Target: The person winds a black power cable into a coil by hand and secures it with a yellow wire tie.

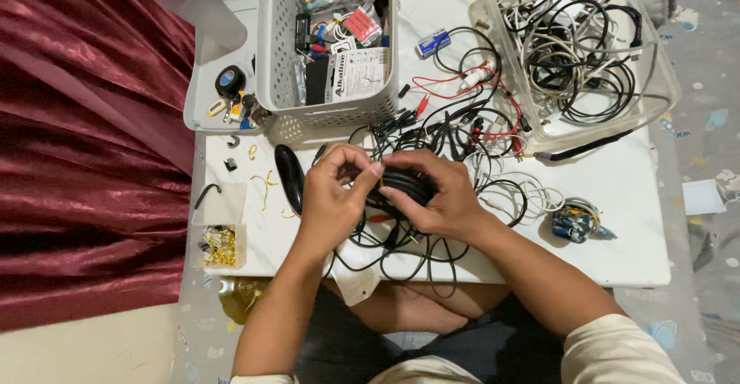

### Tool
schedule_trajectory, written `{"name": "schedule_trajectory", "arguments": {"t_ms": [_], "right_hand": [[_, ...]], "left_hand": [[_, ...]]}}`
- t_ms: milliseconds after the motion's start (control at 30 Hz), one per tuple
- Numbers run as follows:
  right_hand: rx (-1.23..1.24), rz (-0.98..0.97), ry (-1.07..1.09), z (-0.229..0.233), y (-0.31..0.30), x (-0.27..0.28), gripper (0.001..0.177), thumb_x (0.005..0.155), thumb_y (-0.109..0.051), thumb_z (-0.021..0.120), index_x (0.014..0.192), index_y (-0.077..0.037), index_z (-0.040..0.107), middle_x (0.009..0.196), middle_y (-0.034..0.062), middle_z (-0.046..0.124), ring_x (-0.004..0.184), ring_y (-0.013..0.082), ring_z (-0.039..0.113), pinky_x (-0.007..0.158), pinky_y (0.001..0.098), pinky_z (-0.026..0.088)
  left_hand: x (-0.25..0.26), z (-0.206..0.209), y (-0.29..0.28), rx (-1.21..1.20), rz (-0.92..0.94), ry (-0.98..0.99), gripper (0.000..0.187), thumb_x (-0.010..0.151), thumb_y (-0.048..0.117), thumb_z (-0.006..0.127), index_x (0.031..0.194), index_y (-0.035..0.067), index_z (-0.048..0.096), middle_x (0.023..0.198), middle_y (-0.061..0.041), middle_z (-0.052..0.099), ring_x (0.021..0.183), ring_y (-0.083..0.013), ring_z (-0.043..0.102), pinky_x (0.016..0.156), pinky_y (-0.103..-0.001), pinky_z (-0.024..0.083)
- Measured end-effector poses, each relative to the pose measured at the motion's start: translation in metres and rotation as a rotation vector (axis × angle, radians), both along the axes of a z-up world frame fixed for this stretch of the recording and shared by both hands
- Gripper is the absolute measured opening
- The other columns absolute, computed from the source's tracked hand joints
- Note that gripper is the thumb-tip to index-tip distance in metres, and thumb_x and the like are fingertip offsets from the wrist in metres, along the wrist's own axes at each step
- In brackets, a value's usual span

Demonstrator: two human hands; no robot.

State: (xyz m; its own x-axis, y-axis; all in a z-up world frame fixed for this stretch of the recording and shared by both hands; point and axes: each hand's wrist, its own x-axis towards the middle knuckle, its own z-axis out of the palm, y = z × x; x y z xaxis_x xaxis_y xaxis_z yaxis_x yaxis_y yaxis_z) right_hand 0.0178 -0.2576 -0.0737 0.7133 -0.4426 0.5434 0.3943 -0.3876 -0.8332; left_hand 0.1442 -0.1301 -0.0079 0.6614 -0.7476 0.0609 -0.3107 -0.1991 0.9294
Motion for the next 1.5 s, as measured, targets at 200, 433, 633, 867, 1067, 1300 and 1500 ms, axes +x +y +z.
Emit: {"name": "schedule_trajectory", "arguments": {"t_ms": [200,433,633,867,1067,1300,1500], "right_hand": [[-0.008,0.013,0.008,0.009,-0.009,-0.002,0.040,0.088,-0.005,0.078,0.127,-0.004,0.068,0.112,0.0140,0.076,0.098,0.0203,0.077,0.083,0.0288,0.059],[-0.017,0.020,0.016,0.011,-0.006,-0.001,0.041,0.090,-0.006,0.078,0.129,-0.005,0.068,0.112,0.0138,0.075,0.097,0.0218,0.075,0.084,0.0300,0.058],[-0.075,0.128,0.029,0.006,-0.009,0.001,0.045,0.091,-0.003,0.072,0.136,-0.004,0.065,0.112,0.0128,0.070,0.097,0.0237,0.071,0.084,0.0308,0.056],[0.081,0.244,0.106,0.004,-0.015,-0.003,0.055,0.091,-0.006,0.074,0.140,-0.002,0.051,0.114,0.0122,0.070,0.108,0.0204,0.069,0.094,0.0325,0.054],[0.232,0.448,0.086,-0.005,-0.015,-0.001,0.055,0.094,-0.002,0.073,0.140,0.000,0.045,0.129,0.0142,0.064,0.123,0.0214,0.066,0.105,0.0333,0.053],[0.167,0.373,0.104,-0.009,-0.012,0.002,0.056,0.091,-0.003,0.075,0.139,0.001,0.046,0.128,0.0138,0.065,0.121,0.0209,0.068,0.104,0.0339,0.055],[-0.059,0.060,0.074,-0.014,-0.007,0.004,0.050,0.090,-0.010,0.081,0.129,0.000,0.053,0.115,0.0139,0.073,0.105,0.0233,0.078,0.086,0.0305,0.061]], "left_hand": [[-0.017,0.013,-0.006,-0.070,0.039,-0.353,0.010,0.086,0.001,0.078,0.086,-0.003,0.069,0.092,-0.008,0.065,0.084,-0.0175,0.065,0.079,-0.027,0.053],[-0.021,0.018,0.004,-0.028,0.031,-0.414,0.007,0.087,0.001,0.077,0.091,-0.001,0.071,0.093,-0.010,0.071,0.086,-0.0201,0.070,0.080,-0.030,0.054],[-0.032,0.002,0.003,-0.088,0.057,-0.615,0.007,0.091,-0.003,0.072,0.095,-0.001,0.067,0.098,-0.011,0.068,0.090,-0.0254,0.069,0.083,-0.034,0.055],[-0.002,0.022,0.020,-0.056,-0.231,-0.605,0.024,0.087,-0.003,0.076,0.111,0.000,0.072,0.111,-0.012,0.070,0.101,-0.0261,0.072,0.087,-0.034,0.058],[0.016,0.035,0.023,0.000,-0.445,-0.633,0.024,0.084,-0.006,0.077,0.106,0.002,0.074,0.106,-0.009,0.072,0.096,-0.0245,0.072,0.083,-0.033,0.058],[0.012,0.033,0.019,0.029,-0.379,-0.649,0.021,0.085,-0.003,0.078,0.104,0.004,0.076,0.089,-0.009,0.066,0.083,-0.0255,0.068,0.074,-0.035,0.054],[-0.003,0.028,0.007,0.040,-0.157,-0.568,0.017,0.088,0.000,0.076,0.105,0.003,0.078,0.086,-0.011,0.069,0.077,-0.0237,0.068,0.070,-0.032,0.053]]}}
